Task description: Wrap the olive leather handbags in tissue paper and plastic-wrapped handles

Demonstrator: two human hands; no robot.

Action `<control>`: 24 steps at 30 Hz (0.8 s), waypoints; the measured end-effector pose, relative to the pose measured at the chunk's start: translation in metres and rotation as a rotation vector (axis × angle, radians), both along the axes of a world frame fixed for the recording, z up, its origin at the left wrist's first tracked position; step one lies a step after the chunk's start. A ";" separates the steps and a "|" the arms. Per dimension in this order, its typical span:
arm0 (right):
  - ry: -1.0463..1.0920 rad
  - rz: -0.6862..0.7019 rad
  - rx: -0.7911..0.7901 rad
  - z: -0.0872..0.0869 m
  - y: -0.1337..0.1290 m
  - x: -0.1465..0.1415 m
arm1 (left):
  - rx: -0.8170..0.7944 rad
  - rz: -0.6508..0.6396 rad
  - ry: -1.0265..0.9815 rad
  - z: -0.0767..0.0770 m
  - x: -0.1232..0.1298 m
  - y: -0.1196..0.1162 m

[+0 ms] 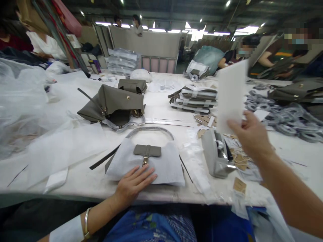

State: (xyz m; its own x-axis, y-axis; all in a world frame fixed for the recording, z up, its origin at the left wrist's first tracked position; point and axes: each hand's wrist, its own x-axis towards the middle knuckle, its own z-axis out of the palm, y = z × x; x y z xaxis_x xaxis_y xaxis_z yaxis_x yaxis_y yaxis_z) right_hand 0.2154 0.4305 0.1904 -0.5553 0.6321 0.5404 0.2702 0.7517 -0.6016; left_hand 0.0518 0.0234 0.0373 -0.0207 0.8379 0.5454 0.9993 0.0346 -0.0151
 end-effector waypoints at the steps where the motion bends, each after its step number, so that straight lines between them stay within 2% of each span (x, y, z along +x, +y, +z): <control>1: -0.100 0.081 0.057 -0.003 -0.035 -0.001 | 0.001 -0.003 0.007 -0.001 -0.001 0.000; 3: -0.216 0.292 0.247 -0.014 -0.103 -0.008 | 0.000 -0.005 0.020 -0.003 -0.001 -0.001; 5: -0.317 0.540 0.359 -0.031 -0.160 -0.018 | 0.004 -0.007 0.032 -0.005 -0.001 -0.002; 6: -0.343 0.579 0.434 -0.041 -0.181 -0.023 | 0.008 -0.006 0.033 -0.005 -0.001 -0.002; 8: -0.416 0.599 0.545 -0.060 -0.207 -0.032 | 0.008 0.006 0.018 -0.005 0.000 -0.002; 11: -0.532 0.622 0.637 -0.082 -0.216 -0.037 | -0.024 0.026 -0.024 -0.004 0.003 -0.003; 13: -0.595 0.658 0.653 -0.089 -0.215 -0.038 | -0.034 0.025 -0.034 -0.005 0.004 -0.002; 19: -0.684 0.744 0.599 -0.088 -0.218 -0.043 | 0.015 0.001 -0.029 -0.010 0.003 -0.002; 24: -0.743 0.779 0.475 -0.091 -0.217 -0.045 | 0.025 -0.062 0.012 -0.011 -0.003 -0.005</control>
